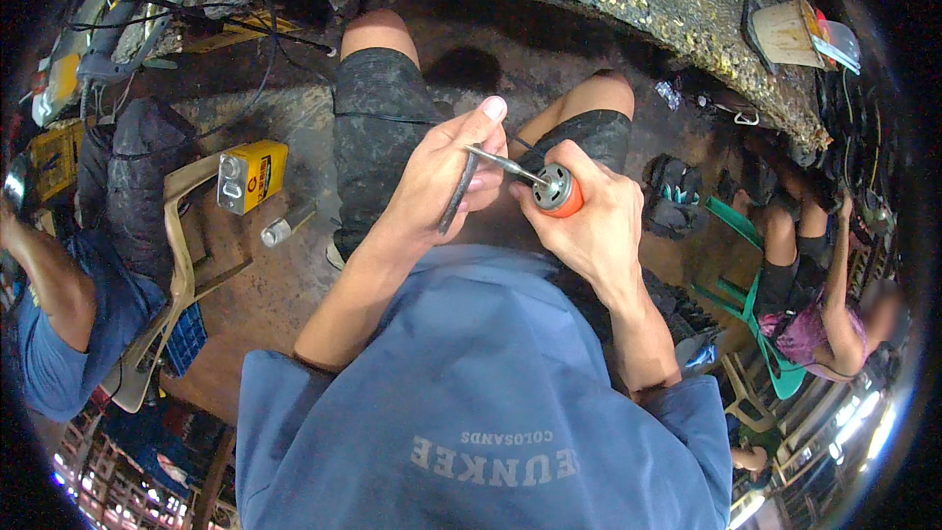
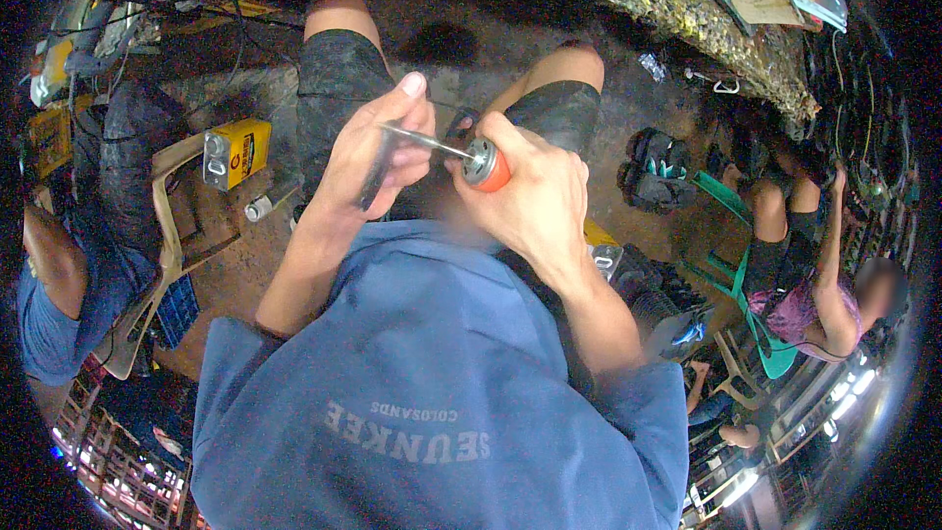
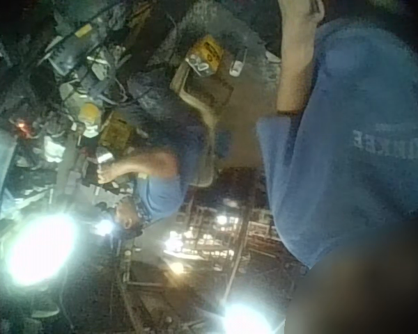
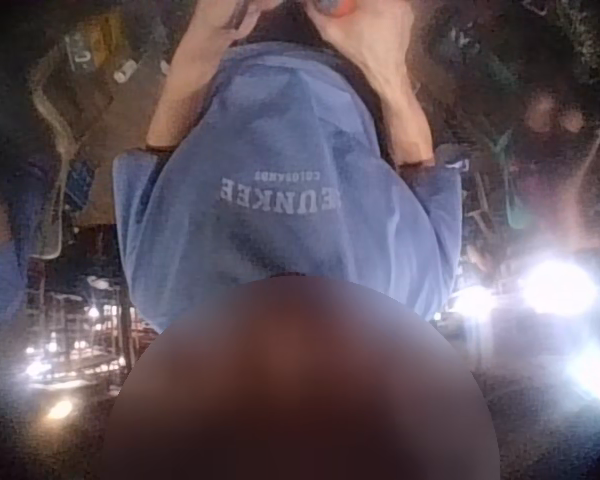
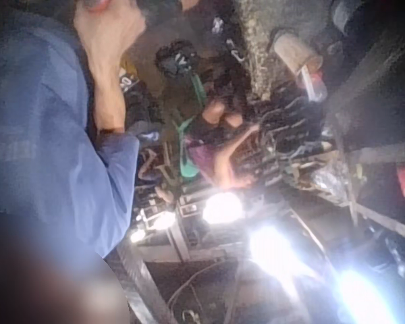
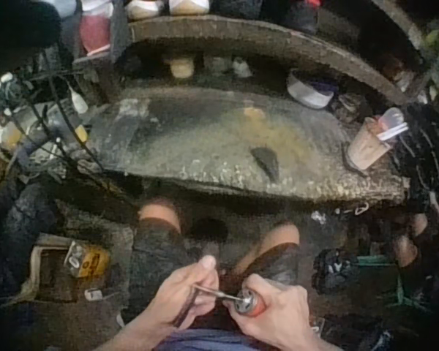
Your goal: The person removes a red insole from a shoe, applies a brown substance to a black shoe part with a brush, and then uses a heated tool to work on the same part. The person handles the shoe part repeatedly while applying heat.
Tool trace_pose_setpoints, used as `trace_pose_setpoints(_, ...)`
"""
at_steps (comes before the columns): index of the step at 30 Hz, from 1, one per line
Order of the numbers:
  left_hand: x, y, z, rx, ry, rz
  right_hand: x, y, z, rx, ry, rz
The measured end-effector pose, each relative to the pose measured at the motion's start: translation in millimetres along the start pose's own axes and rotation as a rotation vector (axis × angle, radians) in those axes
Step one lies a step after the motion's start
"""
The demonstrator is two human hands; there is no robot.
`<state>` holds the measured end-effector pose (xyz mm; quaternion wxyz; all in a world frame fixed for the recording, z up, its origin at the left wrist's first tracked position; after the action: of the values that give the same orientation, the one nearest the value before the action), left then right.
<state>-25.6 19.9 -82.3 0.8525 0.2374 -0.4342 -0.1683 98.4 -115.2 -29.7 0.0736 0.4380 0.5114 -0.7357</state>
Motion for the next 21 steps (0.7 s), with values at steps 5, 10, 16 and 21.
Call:
trace_pose_setpoints(5, 3.9, 0.6, 0.9, 0.008, 0.027, 0.02, 0.0, -1.0, -1.9, 0.045, -0.076, 0.017)
trace_pose_setpoints(10, 4.4, -1.0, 1.5, -0.026, 0.018, 0.009, -0.2, -0.6, -1.4, 0.033, -0.062, 0.005)
trace_pose_setpoints(16, 3.7, 0.8, -1.9, -0.061, 0.007, 0.047, -0.7, 0.1, -0.3, 0.047, -0.05, -0.032)
trace_pose_setpoints(21, 4.2, 0.1, -3.2, -0.019, 0.029, 0.026, 2.3, 1.0, 0.8, 0.006, -0.051, 0.02)
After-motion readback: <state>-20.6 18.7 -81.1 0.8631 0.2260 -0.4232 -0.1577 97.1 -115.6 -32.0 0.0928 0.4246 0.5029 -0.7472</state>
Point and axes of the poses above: each hand's wrist, its own z-axis away from the middle knuckle, its own x-axis out of the palm, y = z × x, the point moved 1 cm from there along -z, towards the middle knuckle, and after that the axes turned 8 degrees about -z, right-handed, at the moved point
